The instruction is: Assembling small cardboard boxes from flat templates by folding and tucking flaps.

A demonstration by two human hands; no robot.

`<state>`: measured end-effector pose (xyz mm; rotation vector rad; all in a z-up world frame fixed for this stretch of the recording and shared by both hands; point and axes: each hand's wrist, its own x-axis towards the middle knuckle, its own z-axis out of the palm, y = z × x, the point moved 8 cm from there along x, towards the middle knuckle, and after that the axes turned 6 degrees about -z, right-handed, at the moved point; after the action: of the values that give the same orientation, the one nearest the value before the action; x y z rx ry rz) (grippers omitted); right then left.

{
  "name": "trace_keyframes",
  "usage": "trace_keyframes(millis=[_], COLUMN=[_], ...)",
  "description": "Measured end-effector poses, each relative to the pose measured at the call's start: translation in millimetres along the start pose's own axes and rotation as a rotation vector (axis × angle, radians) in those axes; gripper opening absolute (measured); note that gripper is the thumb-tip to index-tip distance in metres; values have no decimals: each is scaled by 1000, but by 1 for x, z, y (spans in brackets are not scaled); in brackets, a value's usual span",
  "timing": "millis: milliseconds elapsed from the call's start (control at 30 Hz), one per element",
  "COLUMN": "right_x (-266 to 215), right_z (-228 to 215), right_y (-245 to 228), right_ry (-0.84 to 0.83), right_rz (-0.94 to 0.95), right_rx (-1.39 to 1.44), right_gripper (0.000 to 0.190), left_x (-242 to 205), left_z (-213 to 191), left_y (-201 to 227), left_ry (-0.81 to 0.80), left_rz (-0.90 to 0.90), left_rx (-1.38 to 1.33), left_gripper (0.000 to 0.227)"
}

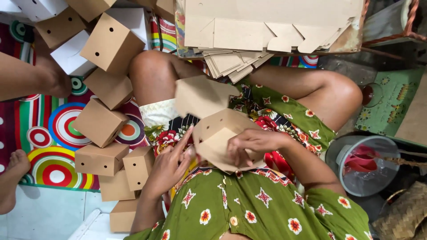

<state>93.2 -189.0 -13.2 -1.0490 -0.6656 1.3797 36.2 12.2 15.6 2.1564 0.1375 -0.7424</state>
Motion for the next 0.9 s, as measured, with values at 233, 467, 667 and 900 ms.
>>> trace_keyframes(millis=[233, 467, 667, 900], right_x=[36, 50, 58, 36], right_z=[14, 26, 32, 21], right_y=[-13, -35, -1, 11], right_ry=[-167, -268, -329, -258], right_rz=[319, 380, 423, 402], right_rx=[-709, -826, -866, -1017], right_gripper=[44, 81, 60, 47], left_x=[17, 45, 55, 52], left_z=[10, 30, 19, 39], left_y=[2, -37, -36, -45], left_ry=[-3, 90, 143, -3], left_rz=[-85, -217, -212, -321], left_rx=[9, 216, 212, 206], left_gripper=[60, 57, 54, 66])
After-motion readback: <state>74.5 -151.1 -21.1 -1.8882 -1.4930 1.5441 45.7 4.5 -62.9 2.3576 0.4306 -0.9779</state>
